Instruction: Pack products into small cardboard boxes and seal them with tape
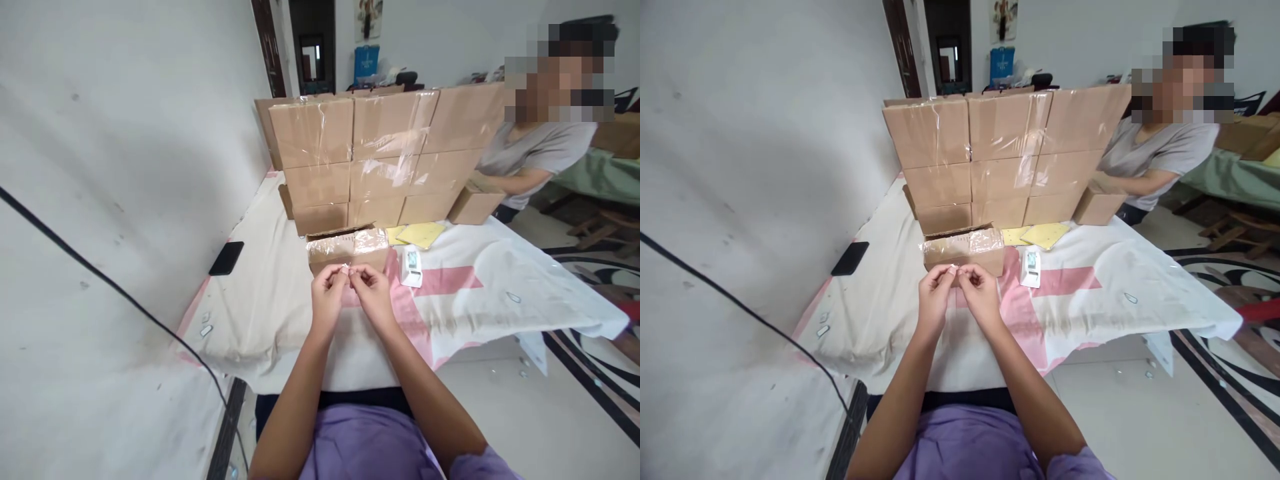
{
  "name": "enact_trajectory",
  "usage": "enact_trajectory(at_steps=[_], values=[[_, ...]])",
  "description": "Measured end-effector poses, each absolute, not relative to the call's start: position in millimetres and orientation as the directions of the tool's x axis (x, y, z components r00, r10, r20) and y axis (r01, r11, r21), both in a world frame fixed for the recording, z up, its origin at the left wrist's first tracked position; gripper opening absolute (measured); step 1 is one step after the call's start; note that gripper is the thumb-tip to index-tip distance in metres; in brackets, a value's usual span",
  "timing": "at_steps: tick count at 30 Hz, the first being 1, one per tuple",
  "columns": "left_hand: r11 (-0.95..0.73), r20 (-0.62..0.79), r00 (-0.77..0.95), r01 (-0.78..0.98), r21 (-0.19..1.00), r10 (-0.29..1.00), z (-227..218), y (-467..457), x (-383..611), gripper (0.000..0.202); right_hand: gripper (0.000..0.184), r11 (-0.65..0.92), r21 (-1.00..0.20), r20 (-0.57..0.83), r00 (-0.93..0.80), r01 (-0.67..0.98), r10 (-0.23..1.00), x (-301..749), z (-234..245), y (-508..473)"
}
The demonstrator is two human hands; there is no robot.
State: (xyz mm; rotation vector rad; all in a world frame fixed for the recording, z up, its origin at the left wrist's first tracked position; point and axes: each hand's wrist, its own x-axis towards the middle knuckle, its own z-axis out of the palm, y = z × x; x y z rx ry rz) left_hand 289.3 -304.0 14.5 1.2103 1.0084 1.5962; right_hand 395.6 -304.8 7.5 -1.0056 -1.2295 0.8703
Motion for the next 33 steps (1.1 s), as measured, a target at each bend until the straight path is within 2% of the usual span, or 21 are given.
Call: enact_trajectory(at_steps=[8,13,15,18,22,25,27,29,31,33], values=[[-0.291,0.257,-0.237,-0.122,0.949,0.937,10,-304,290,0.019,0.027,0.330,-0.943,0.332,0.122,0.041,0.935,391,7,-313],[-0.324,0.297,-0.253,-0.071,0.943,0.921,18,-311,293,0.019,0.018,0.343,-0.939,0.338,0.199,0.010,0.920,392,7,-319],[-0.344,0.328,-0.250,-0.024,0.939,0.911,22,-314,293,0.019,0.022,0.375,-0.927,0.367,0.225,0.007,0.903,397,11,-318],[-0.384,0.384,-0.209,0.041,0.922,0.899,24,-318,291,0.019,0.028,0.438,-0.898,0.440,0.141,0.046,0.887,406,22,-316],[-0.436,0.446,-0.171,0.096,0.895,0.878,21,-323,290,0.020,0.015,0.505,-0.844,0.508,-0.030,0.181,0.861,413,36,-315],[-0.424,0.443,-0.179,0.133,0.896,0.878,20,-323,289,0.023,0.010,0.542,-0.803,0.544,-0.066,0.248,0.837,414,43,-315],[-0.393,0.440,-0.192,0.237,0.888,0.877,23,-314,286,0.027,0.011,0.561,-0.782,0.568,-0.060,0.273,0.821,416,47,-311],[-0.349,0.484,-0.213,0.460,0.816,0.849,30,-298,279,0.034,0.013,0.575,-0.758,0.591,-0.048,0.307,0.805,422,53,-304],[-0.292,0.567,-0.178,0.713,0.638,0.804,40,-275,269,0.040,0.016,0.603,-0.715,0.626,-0.059,0.354,0.777,431,61,-293],[-0.276,0.595,-0.053,0.850,0.448,0.802,47,-253,258,0.042,0.018,0.635,-0.662,0.658,-0.098,0.398,0.747,441,68,-277]])
